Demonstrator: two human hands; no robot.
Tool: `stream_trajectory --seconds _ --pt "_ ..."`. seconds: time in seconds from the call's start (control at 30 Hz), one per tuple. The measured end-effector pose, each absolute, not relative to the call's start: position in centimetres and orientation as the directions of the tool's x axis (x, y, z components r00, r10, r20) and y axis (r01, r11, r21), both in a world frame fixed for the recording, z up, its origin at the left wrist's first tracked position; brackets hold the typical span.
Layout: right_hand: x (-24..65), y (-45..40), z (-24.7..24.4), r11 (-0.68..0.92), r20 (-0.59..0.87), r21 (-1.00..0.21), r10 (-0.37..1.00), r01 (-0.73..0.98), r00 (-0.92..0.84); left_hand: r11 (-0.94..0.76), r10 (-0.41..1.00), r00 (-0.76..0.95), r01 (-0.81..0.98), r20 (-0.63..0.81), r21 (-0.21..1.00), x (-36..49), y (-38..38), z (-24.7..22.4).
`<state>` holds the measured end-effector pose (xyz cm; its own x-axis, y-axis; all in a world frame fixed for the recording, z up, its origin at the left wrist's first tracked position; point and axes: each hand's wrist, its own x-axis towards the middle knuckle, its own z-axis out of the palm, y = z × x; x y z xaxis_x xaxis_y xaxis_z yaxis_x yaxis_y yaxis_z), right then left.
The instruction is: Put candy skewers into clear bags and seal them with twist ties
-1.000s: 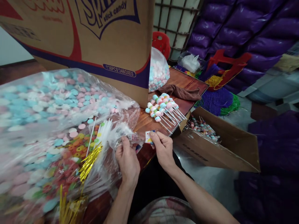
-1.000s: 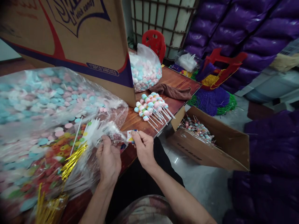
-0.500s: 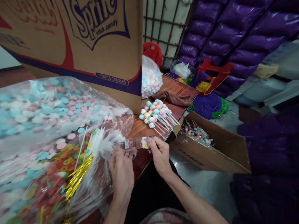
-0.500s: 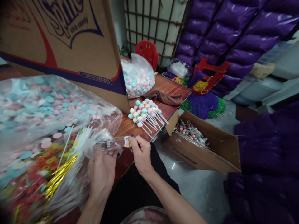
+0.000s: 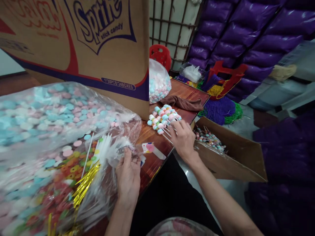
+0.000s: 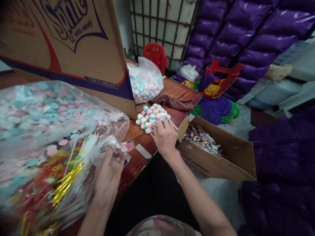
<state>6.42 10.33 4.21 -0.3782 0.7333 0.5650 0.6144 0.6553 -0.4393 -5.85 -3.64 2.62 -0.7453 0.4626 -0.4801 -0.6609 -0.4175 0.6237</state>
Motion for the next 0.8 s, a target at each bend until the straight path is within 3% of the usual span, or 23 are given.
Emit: stream_trajectory --seconds 0.1,0.2,0.27,0.37,0.47,0.53,0.8 --pt "6.3 12.3 4.1 0.592 0.457 -0.195 0.76 0.782 -0.462 -0.437 0.474 -0.738 -0.67 -0.48 0.6 -5.9 -3.7 2.7" --pt "6.1 13.1 3.4 0.557 0.397 -0.159 0.792 0.815 -0.464 -0.449 0.468 -0.735 -0.676 -0.491 0.584 -6.0 -3.7 2.7" --pt "6.3 13.1 3.0 0.554 0.451 -0.226 0.789 0.801 -0.418 -0.447 0.471 -0.719 -0.694 -0.51 0.564 -6.2 -3.8 2.5" --pt "7.6 12.1 2.9 0.583 0.546 -0.458 0.78 0.671 -0.306 -0.435 0.491 -0.686 -0.727 -0.537 0.532 -6.8 -4.0 2.4" --pt "9.4 9.9 3.3 0.536 0.483 -0.747 0.844 0.393 -0.234 -0.413 0.485 -0.664 -0.748 -0.569 0.52 -7.5 -4.0 2.5" --pt "10.4 8.1 3.7 0.451 0.398 -0.857 0.886 0.249 -0.236 -0.4 0.466 -0.656 -0.755 -0.594 0.52 -7.8 -3.8 2.6" --pt "12.5 4.2 4.1 0.397 0.343 -0.91 0.884 0.122 -0.318 -0.386 0.458 -0.662 -0.749 -0.593 0.539 -7.7 -3.7 2.5"
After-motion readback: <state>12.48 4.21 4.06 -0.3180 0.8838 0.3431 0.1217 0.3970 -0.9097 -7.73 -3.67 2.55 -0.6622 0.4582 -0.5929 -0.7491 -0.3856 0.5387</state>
